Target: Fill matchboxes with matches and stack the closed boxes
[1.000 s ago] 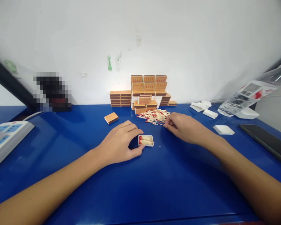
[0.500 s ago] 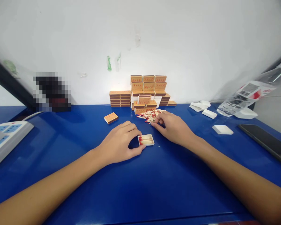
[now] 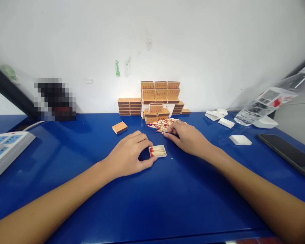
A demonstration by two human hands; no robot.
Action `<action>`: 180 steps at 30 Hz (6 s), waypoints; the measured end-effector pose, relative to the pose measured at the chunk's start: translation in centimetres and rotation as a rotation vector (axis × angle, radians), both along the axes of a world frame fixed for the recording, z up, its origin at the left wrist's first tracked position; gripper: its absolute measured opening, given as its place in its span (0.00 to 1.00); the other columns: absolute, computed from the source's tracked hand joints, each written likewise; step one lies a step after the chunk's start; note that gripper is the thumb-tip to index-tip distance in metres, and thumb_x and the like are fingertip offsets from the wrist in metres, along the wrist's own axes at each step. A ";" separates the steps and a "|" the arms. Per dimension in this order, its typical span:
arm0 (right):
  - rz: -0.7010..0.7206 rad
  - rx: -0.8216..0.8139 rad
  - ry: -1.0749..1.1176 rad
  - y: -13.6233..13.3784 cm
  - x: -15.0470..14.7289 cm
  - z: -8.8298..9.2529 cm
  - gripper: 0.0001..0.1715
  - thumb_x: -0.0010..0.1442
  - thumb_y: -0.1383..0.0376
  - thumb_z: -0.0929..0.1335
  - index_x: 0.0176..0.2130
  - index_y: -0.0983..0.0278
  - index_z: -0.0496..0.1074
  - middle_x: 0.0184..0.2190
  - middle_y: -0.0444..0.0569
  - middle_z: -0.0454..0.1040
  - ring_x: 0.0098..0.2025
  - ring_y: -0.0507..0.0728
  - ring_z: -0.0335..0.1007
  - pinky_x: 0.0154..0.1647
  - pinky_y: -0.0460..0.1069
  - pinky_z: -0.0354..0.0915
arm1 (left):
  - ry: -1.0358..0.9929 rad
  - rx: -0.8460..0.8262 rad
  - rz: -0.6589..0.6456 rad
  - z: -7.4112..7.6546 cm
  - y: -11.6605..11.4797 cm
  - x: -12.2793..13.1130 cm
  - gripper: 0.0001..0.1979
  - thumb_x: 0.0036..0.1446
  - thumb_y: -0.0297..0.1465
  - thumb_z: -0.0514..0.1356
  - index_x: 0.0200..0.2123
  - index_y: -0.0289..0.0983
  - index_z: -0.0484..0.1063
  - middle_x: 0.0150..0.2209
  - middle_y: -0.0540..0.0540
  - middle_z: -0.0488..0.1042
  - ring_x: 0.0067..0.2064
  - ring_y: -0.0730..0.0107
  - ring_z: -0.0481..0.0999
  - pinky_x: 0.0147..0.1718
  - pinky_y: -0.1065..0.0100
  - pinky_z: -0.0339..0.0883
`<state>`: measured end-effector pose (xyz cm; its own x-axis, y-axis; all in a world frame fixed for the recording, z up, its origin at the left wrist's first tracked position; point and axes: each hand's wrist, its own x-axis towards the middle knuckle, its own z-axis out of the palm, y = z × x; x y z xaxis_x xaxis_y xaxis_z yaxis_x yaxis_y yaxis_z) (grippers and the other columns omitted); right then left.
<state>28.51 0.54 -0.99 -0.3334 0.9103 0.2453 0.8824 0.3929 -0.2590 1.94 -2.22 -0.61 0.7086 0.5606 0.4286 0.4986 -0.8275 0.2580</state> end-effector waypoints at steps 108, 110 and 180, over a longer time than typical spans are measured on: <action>0.198 -0.245 0.063 -1.0 1.6 1.6 0.14 0.73 0.55 0.62 0.38 0.60 0.67 0.42 0.57 0.75 0.44 0.64 0.71 0.46 0.57 0.66 | -0.003 -0.006 -0.005 0.3 0.0 0.0 0.12 0.66 0.38 0.65 0.45 0.36 0.79 0.41 0.42 0.80 0.44 0.57 0.76 0.45 0.56 0.74; 0.196 -0.262 0.045 -1.0 1.7 1.6 0.13 0.73 0.57 0.62 0.39 0.61 0.69 0.43 0.57 0.75 0.44 0.64 0.71 0.46 0.57 0.66 | -0.006 -0.005 -0.006 0.3 0.0 0.0 0.12 0.66 0.38 0.65 0.45 0.36 0.79 0.41 0.42 0.80 0.44 0.57 0.77 0.44 0.56 0.74; 0.306 -0.097 0.004 -4.3 -1.9 2.6 0.07 0.72 0.67 0.65 0.44 0.61 0.75 0.42 0.51 0.80 0.41 0.59 0.75 0.40 0.52 0.64 | -0.010 -0.016 -0.006 0.4 -0.1 0.1 0.10 0.65 0.38 0.66 0.43 0.36 0.78 0.41 0.42 0.80 0.44 0.57 0.77 0.44 0.57 0.74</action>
